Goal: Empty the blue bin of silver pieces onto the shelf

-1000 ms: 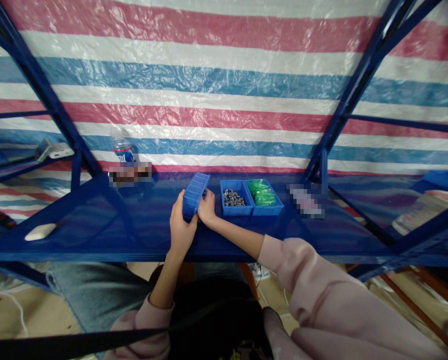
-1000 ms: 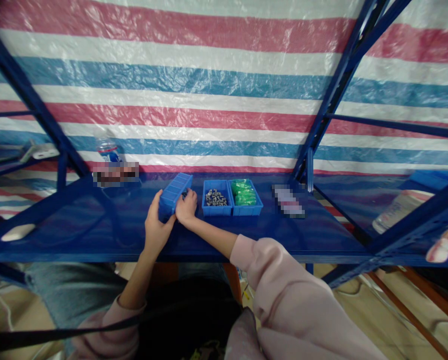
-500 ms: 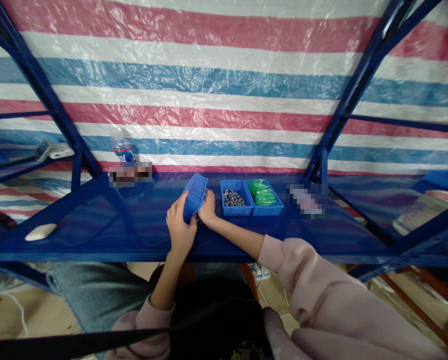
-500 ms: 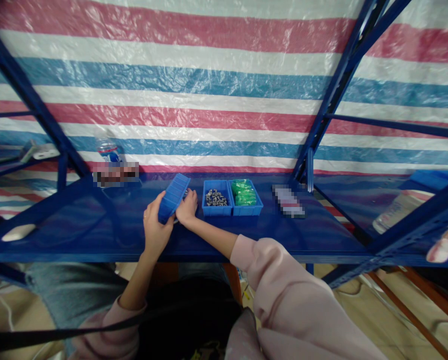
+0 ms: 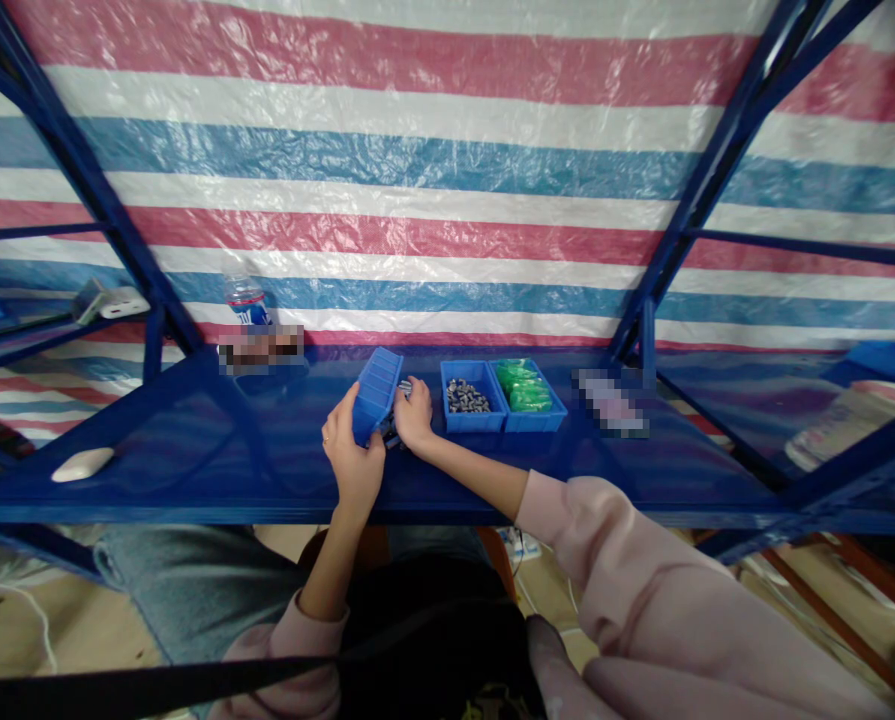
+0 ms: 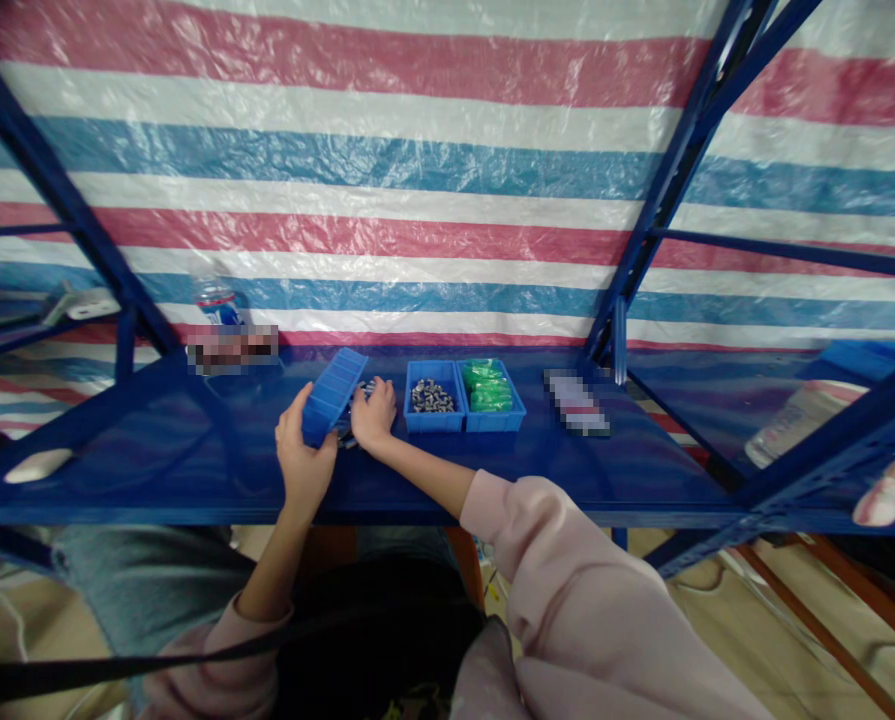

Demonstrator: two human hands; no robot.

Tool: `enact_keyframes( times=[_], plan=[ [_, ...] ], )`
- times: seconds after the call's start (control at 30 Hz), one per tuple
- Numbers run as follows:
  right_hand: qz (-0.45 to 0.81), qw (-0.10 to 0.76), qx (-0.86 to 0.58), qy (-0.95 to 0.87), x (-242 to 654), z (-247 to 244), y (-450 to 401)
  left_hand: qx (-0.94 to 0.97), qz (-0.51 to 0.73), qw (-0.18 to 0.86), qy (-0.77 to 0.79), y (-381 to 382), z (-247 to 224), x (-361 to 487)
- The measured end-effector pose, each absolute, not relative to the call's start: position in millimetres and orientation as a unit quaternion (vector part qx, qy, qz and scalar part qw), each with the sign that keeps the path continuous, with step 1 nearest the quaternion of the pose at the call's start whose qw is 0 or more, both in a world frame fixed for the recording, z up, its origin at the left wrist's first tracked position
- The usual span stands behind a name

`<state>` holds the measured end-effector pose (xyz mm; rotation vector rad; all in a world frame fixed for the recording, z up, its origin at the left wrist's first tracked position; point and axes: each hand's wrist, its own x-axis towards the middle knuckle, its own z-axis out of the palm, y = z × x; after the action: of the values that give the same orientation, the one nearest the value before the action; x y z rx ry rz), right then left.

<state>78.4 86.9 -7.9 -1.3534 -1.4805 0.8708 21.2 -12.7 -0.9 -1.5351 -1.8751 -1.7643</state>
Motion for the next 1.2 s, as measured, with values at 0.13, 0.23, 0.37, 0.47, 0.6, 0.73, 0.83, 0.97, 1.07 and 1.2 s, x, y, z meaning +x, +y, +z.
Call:
enact_keyframes(
  times=[0.13, 0.23, 0.37, 0.47, 0.6, 0.73, 0.83, 0.97, 1.07, 1.2],
  plan=[
    [0.350, 0.452, -0.548, -0.610, 79.0, -7.9, 86.9, -0.478, -0.620, 0.068, -0.619, -13.4, -2.9, 19.2],
    [0.343, 0.456, -0.547, -0.613, 79.3, -8.7, 86.9, -0.452, -0.657, 0.050, -0.601, -11.2, -9.0, 14.5],
    [0.333, 0.459, -0.547, -0.616, 79.7, -9.1, 86.4, -0.417, -0.698, 0.006, -0.582, -6.8, -18.3, 7.3],
    [0.336, 0.453, -0.546, -0.619, 80.1, -7.8, 85.3, -0.390, -0.720, -0.024, -0.573, -3.6, -23.8, 3.4],
    [0.337, 0.448, -0.548, -0.621, 80.2, -6.2, 83.9, -0.357, -0.742, -0.050, -0.565, -0.5, -28.5, 0.3],
    [0.327, 0.452, -0.548, -0.623, 79.8, -6.7, 83.6, -0.333, -0.749, -0.041, -0.572, 0.2, -29.7, -0.7],
    [0.328, 0.447, -0.548, -0.626, 79.9, -6.8, 83.3, -0.311, -0.758, -0.046, -0.572, -0.2, -28.4, 0.1],
    [0.328, 0.446, -0.547, -0.628, 81.1, -4.7, 81.9, -0.295, -0.759, -0.058, -0.577, 0.2, -26.4, 1.8],
    [0.329, 0.438, -0.545, -0.634, 82.3, -3.0, 81.0, -0.308, -0.753, -0.051, -0.580, 2.0, -27.5, 1.5],
    [0.326, 0.439, -0.542, -0.638, 82.9, -2.5, 80.4, -0.304, -0.741, -0.052, -0.596, 3.2, -28.9, 1.2]
  ],
)
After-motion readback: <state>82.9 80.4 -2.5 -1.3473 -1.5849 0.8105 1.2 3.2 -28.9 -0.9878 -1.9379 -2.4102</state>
